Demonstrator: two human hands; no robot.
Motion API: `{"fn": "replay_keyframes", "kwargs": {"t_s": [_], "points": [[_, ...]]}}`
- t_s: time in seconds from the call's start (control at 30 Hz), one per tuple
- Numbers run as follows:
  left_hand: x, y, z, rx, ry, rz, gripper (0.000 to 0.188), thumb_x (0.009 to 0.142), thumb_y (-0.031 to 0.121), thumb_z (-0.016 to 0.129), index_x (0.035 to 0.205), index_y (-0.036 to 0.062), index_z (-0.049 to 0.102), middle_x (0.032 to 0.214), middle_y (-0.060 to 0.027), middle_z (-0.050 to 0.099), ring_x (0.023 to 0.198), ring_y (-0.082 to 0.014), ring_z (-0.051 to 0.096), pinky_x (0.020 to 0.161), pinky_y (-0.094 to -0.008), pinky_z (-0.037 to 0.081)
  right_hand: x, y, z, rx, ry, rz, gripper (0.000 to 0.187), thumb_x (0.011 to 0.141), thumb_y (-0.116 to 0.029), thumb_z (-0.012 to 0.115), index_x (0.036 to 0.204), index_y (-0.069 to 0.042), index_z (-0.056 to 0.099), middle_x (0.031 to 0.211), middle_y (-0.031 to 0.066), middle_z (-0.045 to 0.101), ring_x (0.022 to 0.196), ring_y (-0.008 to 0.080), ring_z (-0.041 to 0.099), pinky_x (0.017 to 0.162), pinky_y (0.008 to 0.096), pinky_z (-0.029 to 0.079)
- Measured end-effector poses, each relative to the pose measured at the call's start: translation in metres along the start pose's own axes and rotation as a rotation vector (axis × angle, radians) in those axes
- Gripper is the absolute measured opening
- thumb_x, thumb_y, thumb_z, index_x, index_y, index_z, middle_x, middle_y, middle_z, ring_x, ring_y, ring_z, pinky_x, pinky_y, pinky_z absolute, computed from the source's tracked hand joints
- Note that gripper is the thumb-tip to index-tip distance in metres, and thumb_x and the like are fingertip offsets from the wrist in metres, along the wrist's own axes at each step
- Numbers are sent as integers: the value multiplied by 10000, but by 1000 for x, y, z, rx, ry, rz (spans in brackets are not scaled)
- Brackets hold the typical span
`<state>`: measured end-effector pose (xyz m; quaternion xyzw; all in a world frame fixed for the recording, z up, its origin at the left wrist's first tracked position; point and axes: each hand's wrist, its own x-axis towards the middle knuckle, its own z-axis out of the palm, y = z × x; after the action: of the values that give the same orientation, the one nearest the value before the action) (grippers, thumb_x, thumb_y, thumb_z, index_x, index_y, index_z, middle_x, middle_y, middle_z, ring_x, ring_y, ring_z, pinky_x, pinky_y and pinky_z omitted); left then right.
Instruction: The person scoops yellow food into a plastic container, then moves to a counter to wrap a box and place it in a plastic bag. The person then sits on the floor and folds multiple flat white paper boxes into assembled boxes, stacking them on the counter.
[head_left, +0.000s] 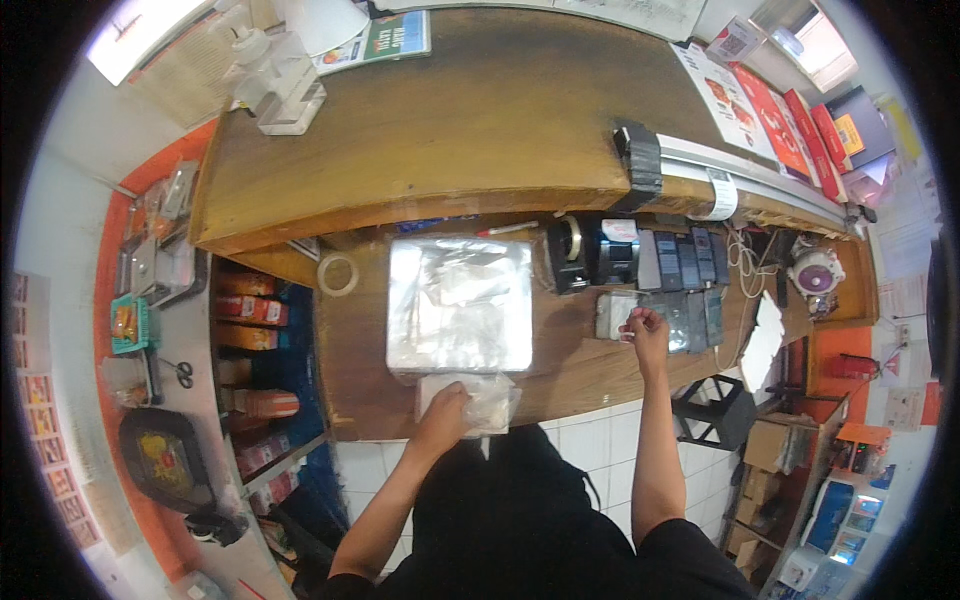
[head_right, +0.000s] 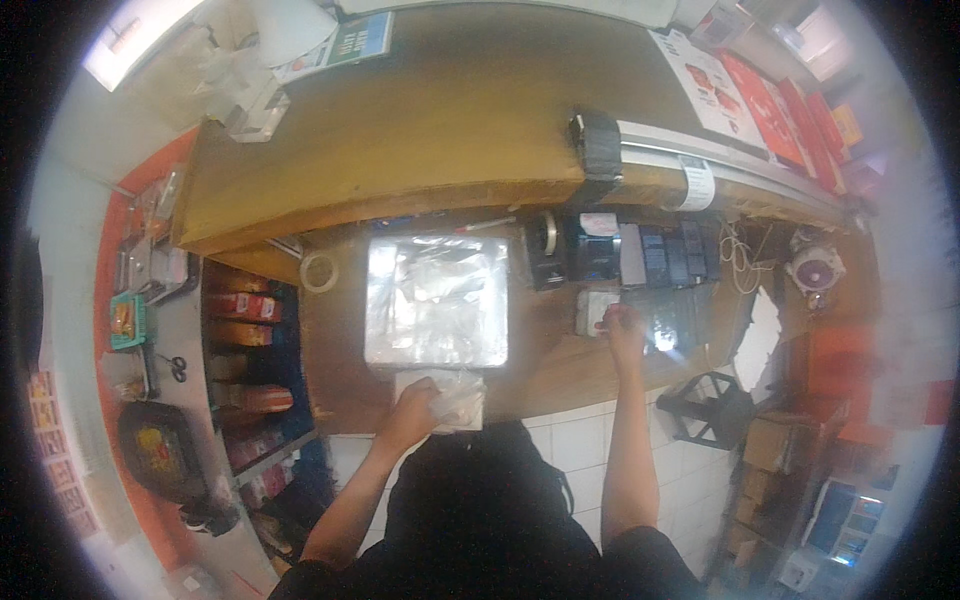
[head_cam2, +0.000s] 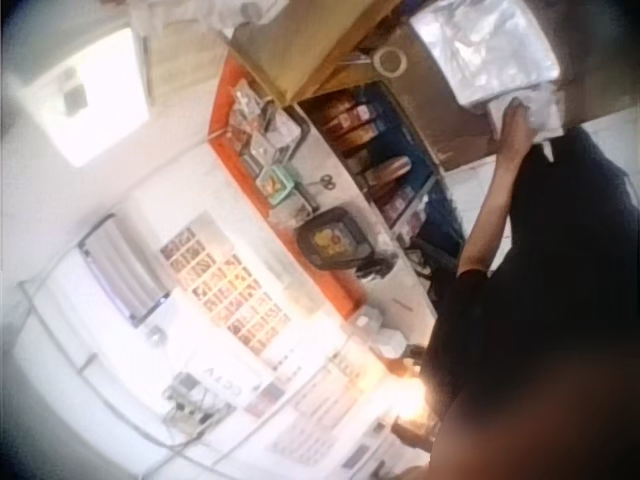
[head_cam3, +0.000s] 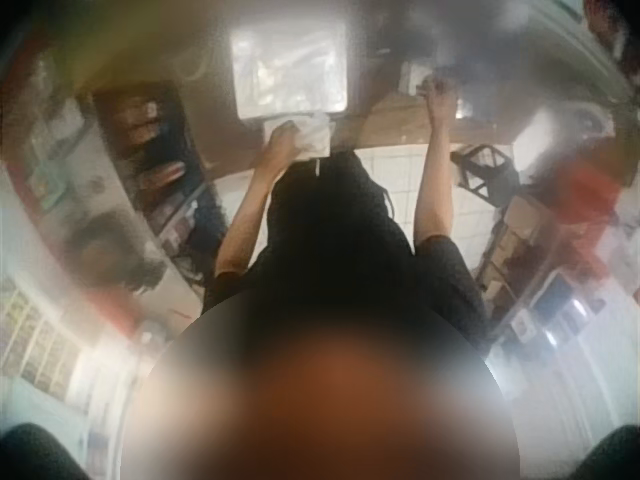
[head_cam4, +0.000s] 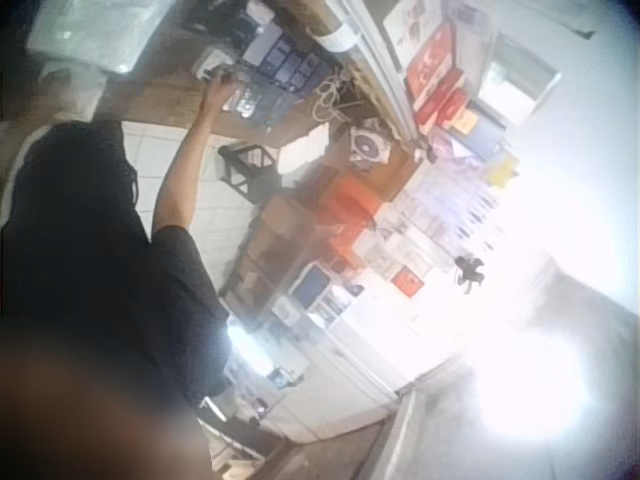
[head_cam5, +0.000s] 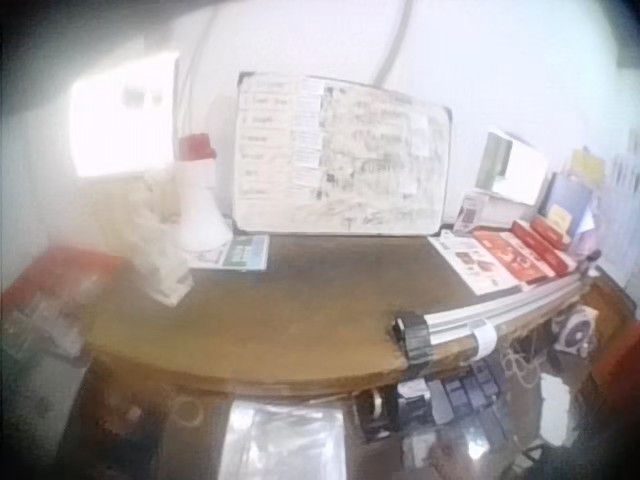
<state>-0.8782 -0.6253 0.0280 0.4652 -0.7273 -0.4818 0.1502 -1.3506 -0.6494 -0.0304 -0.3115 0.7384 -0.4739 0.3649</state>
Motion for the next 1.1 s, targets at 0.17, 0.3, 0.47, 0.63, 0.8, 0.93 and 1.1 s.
{"fn": "replay_keyframes", "kwargs": {"t_s": [0.17, 0.3, 0.47, 0.63, 0.8, 0.93, 1.1], "points": [[-9, 10, -19, 9, -148, 3, 440, 874, 110, 799, 1261, -59, 675, 1297, -238, 625, 1237, -441, 624, 1073, -483, 511, -100, 25, 60, -331, -440, -256, 212, 1044, -13, 662, 1241, -37, 739, 1021, 49, 764, 804, 162, 764, 661, 300, 593], [-26, -8, 6, 52, 103, 6, 419, 819, 36, 775, 1224, -44, 705, 1213, -247, 701, 1167, -467, 677, 1027, -505, 542, -193, 1, 160, -8, -650, 42, 306, 941, 66, 651, 1219, -4, 759, 1017, 106, 794, 802, 198, 775, 719, 342, 614], [-44, -21, 34, 48, 402, -11, 348, 721, -42, 751, 1063, 7, 799, 1062, -273, 777, 1017, -472, 747, 938, -522, 587, -232, -28, 185, -287, -666, -49, 282, 926, -15, 700, 1193, 58, 752, 875, 183, 788, 809, 228, 788, 727, 387, 597], [-49, -45, 49, 59, 396, 17, 377, 716, 11, 820, 1088, -25, 778, 1107, -270, 761, 1067, -483, 726, 951, -520, 584, -233, -1, 177, -451, -639, -280, 303, 910, -21, 719, 1197, 47, 784, 913, 185, 811, 845, 235, 786, 762, 391, 610], [-53, -16, 28, 108, 322, -59, 446, 724, 11, 825, 1169, 40, 805, 1161, -257, 774, 1041, -443, 754, 893, -488, 605, -234, -18, 179, -348, -643, -121, 326, 887, -58, 759, 1198, 30, 803, 998, 183, 825, 876, 243, 795, 796, 385, 613], [-57, -13, 31, -101, 390, -145, 435, 784, -11, 784, 1216, 44, 806, 1060, -224, 793, 992, -341, 798, 848, -437, 616, -233, -13, 181, -561, -693, -253, 300, 881, -66, 781, 1164, 31, 812, 1007, 184, 828, 873, 234, 794, 802, 380, 610], [-61, -24, 45, -278, 500, -78, 412, 834, 22, 828, 1242, -9, 780, 1119, -196, 798, 1022, -288, 792, 880, -385, 616, -239, -1, 190, -244, -686, -87, 194, 936, -38, 780, 1110, 40, 816, 1012, 168, 837, 912, 218, 813, 813, 372, 624]]}}
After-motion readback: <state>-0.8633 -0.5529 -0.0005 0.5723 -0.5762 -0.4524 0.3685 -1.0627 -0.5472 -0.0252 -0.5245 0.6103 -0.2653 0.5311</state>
